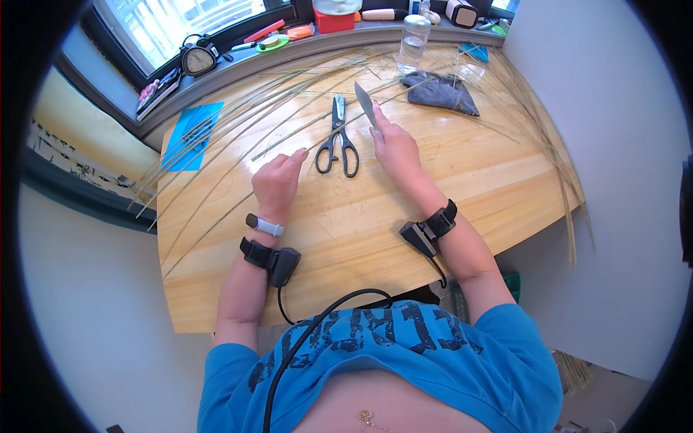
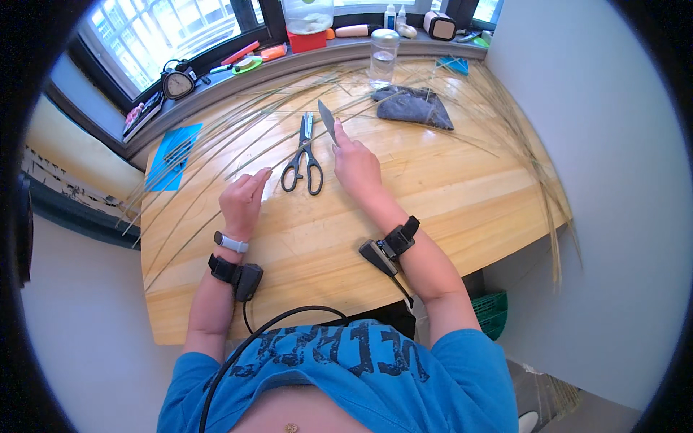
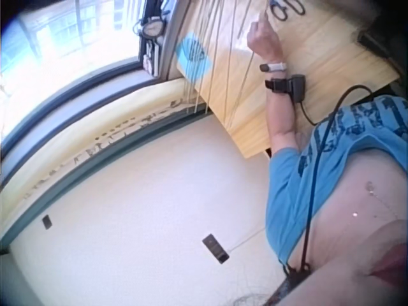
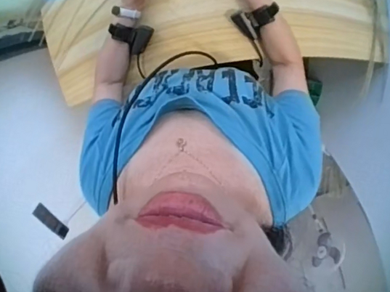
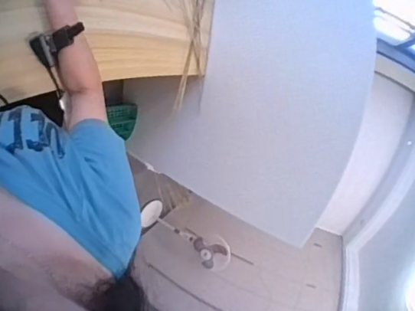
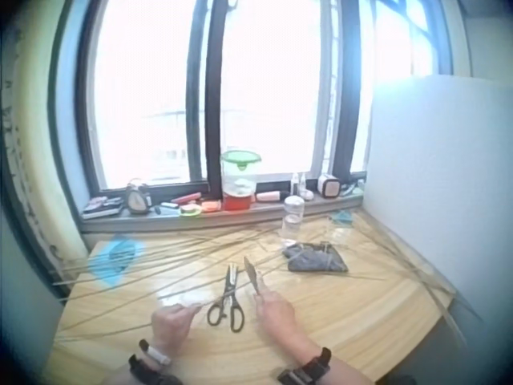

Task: The person is using a knife to scrape and thin out reeds or bamboo strips on a wooden table.

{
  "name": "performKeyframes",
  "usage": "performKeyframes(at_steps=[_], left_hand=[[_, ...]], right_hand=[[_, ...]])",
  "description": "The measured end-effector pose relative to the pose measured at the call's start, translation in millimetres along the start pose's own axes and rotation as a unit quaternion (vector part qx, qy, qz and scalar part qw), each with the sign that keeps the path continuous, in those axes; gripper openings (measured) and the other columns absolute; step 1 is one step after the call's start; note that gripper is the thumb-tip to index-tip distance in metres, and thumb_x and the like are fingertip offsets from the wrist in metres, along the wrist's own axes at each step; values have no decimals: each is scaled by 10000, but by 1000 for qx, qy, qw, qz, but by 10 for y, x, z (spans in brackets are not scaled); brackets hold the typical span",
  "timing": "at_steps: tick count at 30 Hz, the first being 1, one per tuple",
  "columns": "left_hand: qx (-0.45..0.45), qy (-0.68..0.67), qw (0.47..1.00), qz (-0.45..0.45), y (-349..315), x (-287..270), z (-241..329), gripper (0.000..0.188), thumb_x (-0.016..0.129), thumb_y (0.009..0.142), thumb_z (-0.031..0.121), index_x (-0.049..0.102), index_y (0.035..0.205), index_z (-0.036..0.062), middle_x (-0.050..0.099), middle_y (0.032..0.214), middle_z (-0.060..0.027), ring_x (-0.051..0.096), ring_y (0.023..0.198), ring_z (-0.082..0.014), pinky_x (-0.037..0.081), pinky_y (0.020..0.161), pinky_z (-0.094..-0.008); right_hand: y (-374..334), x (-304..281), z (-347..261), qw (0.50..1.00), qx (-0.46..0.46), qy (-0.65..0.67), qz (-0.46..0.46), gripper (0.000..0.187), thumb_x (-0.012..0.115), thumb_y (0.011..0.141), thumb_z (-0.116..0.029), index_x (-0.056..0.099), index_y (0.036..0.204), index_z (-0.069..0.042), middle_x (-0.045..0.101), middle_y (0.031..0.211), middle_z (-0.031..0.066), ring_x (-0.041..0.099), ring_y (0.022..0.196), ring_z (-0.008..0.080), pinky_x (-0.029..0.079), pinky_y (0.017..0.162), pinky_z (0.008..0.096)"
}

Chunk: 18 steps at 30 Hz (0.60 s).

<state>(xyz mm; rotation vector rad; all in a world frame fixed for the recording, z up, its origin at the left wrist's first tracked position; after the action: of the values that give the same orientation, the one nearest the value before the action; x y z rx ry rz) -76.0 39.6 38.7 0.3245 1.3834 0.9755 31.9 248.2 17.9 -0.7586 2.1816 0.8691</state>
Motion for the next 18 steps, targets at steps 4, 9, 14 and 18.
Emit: performKeyframes(at_steps=[4,9,14,18], left_hand=[[4,-23,1000,7,15,-13,18,120,665,831,202,701,940,167,549,610,-23,538,517,-209,410,466,-323],[-5,-21,1000,-9,9,-6,9,133,675,831,161,712,954,126,572,637,-57,544,530,-218,396,477,-322],[0,-28,1000,-7,12,-13,10,130,669,836,156,709,951,110,574,642,-62,552,539,-223,399,479,-324],[-3,-25,1000,0,3,-20,-3,131,669,836,156,709,951,108,572,639,-64,551,537,-224,401,478,-321]], right_hand=[[15,-48,22,1000,5,27,-8,504,546,887,-220,425,1376,-193,619,798,190,612,750,371,482,677,472],[32,-48,20,1000,-2,27,-12,498,547,889,-221,429,1371,-185,621,805,195,611,755,376,480,678,469],[28,-36,16,999,5,29,-20,512,551,886,-218,416,1378,-179,620,819,197,610,775,376,479,688,465],[26,-53,-1,999,-8,43,-16,542,559,881,-226,385,1382,-116,622,850,208,608,797,378,478,706,466]])
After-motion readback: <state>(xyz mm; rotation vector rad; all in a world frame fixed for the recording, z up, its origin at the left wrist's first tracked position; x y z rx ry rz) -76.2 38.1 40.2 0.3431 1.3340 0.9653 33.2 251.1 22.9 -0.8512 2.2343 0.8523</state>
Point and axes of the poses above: each hand's wrist, its own y-axis towards the middle knuckle, its own x-axis out of the palm, z = x × y, the point moved 6 cm from there along y, towards the middle knuckle
